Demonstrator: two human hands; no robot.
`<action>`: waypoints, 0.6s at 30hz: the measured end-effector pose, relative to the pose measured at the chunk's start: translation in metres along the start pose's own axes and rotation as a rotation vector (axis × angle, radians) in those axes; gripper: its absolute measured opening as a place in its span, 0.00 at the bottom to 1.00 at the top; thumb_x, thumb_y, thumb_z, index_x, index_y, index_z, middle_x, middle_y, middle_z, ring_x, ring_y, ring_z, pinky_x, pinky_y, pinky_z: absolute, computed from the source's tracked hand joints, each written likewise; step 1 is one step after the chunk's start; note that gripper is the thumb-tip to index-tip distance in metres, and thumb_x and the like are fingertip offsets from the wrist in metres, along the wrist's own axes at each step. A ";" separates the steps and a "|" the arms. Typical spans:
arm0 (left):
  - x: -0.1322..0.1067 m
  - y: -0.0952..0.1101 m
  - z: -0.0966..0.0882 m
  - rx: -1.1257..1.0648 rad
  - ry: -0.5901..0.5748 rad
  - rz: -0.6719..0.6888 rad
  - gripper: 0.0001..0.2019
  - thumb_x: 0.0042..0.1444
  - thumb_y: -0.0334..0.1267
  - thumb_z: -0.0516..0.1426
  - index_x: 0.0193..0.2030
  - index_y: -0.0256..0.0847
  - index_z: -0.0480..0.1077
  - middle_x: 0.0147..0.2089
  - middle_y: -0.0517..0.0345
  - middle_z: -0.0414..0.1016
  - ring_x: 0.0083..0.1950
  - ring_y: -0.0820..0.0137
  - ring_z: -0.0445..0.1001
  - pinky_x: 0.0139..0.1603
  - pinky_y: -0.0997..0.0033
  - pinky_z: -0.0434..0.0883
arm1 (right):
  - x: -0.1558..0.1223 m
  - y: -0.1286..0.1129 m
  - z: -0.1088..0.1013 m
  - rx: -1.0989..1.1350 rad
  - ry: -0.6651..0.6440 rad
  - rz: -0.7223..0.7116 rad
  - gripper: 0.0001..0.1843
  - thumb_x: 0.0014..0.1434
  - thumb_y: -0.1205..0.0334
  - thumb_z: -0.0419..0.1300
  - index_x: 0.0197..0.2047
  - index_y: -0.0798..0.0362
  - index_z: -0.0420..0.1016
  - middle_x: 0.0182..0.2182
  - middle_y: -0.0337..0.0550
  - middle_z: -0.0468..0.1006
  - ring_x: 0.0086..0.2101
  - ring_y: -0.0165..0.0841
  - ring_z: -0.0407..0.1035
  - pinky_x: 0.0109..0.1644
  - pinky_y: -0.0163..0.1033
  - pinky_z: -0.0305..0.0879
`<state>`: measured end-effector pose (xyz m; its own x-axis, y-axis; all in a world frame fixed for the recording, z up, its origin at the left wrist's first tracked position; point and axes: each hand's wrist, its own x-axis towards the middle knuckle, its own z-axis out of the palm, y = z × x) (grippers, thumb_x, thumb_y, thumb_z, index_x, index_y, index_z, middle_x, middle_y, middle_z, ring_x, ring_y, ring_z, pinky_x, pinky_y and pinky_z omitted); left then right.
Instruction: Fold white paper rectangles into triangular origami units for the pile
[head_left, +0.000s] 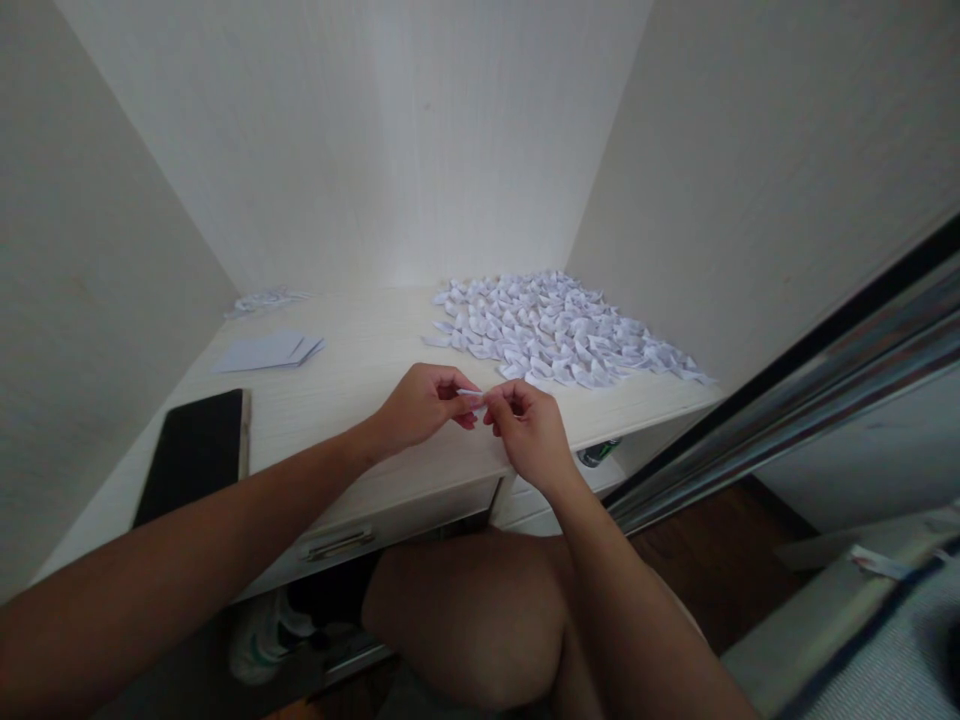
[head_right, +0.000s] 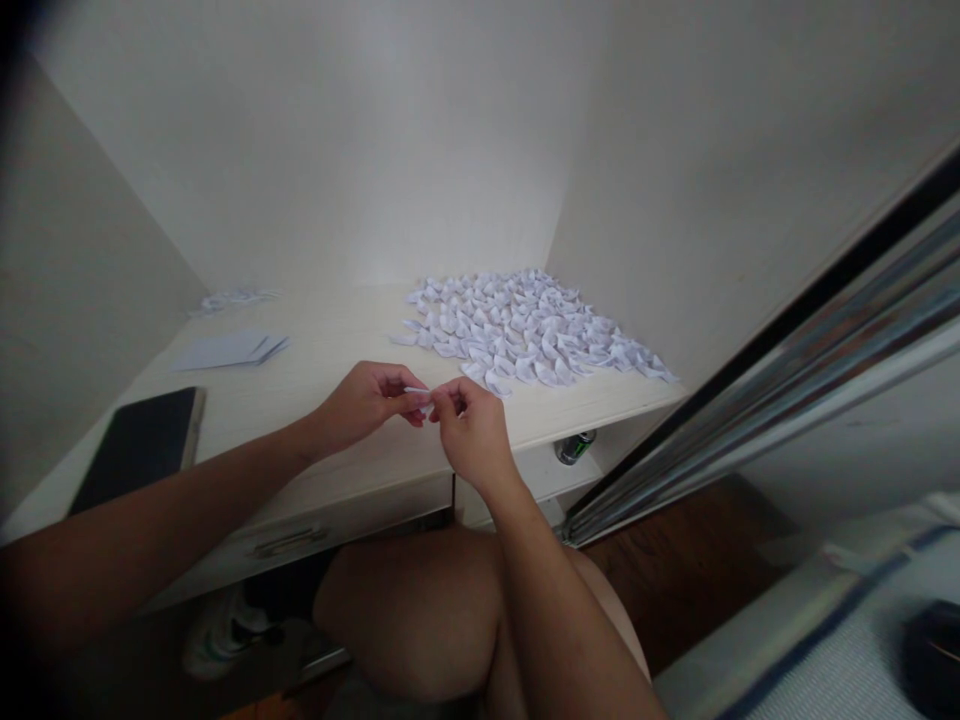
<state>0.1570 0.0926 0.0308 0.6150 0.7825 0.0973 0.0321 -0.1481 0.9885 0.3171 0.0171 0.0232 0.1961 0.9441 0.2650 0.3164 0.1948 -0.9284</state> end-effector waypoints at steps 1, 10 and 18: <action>0.000 0.000 0.000 -0.026 -0.006 -0.003 0.17 0.48 0.45 0.72 0.34 0.33 0.78 0.29 0.54 0.81 0.30 0.69 0.80 0.35 0.68 0.80 | 0.001 0.001 -0.001 0.025 -0.007 0.021 0.10 0.59 0.56 0.59 0.29 0.51 0.73 0.22 0.38 0.75 0.24 0.30 0.66 0.30 0.37 0.60; -0.001 -0.002 0.004 -0.253 -0.049 0.054 0.19 0.49 0.39 0.71 0.48 0.36 0.80 0.39 0.53 0.84 0.39 0.68 0.82 0.43 0.64 0.82 | -0.001 -0.010 -0.018 0.444 -0.076 0.400 0.15 0.49 0.50 0.68 0.29 0.51 0.70 0.21 0.34 0.72 0.21 0.26 0.61 0.24 0.33 0.45; -0.003 0.004 0.004 -0.468 0.008 -0.019 0.15 0.47 0.35 0.73 0.43 0.37 0.82 0.38 0.53 0.83 0.37 0.70 0.80 0.39 0.69 0.80 | 0.000 -0.010 -0.020 0.635 -0.149 0.390 0.21 0.43 0.53 0.75 0.38 0.52 0.77 0.28 0.38 0.79 0.25 0.27 0.68 0.27 0.33 0.51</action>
<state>0.1581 0.0872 0.0343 0.6120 0.7870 0.0776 -0.3164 0.1537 0.9361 0.3323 0.0095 0.0374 0.0429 0.9930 -0.1097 -0.3543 -0.0876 -0.9310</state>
